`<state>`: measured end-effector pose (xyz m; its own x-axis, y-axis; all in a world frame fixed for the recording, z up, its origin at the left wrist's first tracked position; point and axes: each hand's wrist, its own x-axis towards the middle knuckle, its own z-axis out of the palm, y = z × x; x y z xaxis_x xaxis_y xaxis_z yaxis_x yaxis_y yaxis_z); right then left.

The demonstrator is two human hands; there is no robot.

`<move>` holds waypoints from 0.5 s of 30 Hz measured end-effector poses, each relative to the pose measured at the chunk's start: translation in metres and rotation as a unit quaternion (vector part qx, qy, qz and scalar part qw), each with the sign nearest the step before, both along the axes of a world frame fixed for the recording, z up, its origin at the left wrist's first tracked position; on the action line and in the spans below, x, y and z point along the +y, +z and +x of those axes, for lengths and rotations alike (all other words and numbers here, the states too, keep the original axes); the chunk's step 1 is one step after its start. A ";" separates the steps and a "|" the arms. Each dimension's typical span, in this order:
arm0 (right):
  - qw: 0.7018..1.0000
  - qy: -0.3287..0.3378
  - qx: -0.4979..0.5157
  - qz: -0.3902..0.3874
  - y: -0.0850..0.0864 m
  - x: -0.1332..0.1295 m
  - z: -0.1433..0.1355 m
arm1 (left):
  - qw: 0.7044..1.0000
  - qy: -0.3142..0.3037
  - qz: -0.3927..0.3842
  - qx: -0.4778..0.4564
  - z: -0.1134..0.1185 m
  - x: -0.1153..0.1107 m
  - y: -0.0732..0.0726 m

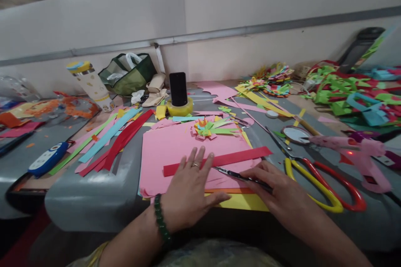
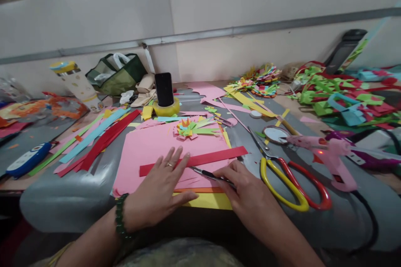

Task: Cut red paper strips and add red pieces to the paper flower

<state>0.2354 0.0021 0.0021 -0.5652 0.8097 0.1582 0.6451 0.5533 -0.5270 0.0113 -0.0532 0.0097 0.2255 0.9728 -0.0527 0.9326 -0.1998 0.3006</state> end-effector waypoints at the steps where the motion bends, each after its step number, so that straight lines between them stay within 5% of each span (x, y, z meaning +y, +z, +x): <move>1: 1.000 0.000 -0.002 -0.003 0.000 0.000 -0.001 | 1.000 0.006 -0.003 0.010 -0.008 -0.004 0.000; 6: 1.000 -0.003 -0.003 -0.002 0.001 -0.002 -0.006 | 0.999 0.017 -0.018 0.035 -0.031 -0.016 -0.007; 15: 0.999 0.022 -0.020 -0.023 0.007 -0.012 -0.018 | 0.998 0.027 -0.001 0.051 -0.029 -0.015 -0.015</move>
<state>0.2174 -0.0101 0.0092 -0.6051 0.7902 0.0976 0.6422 0.5568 -0.5269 -0.0174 -0.0681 -0.0050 0.1655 0.9834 -0.0751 0.9677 -0.1472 0.2049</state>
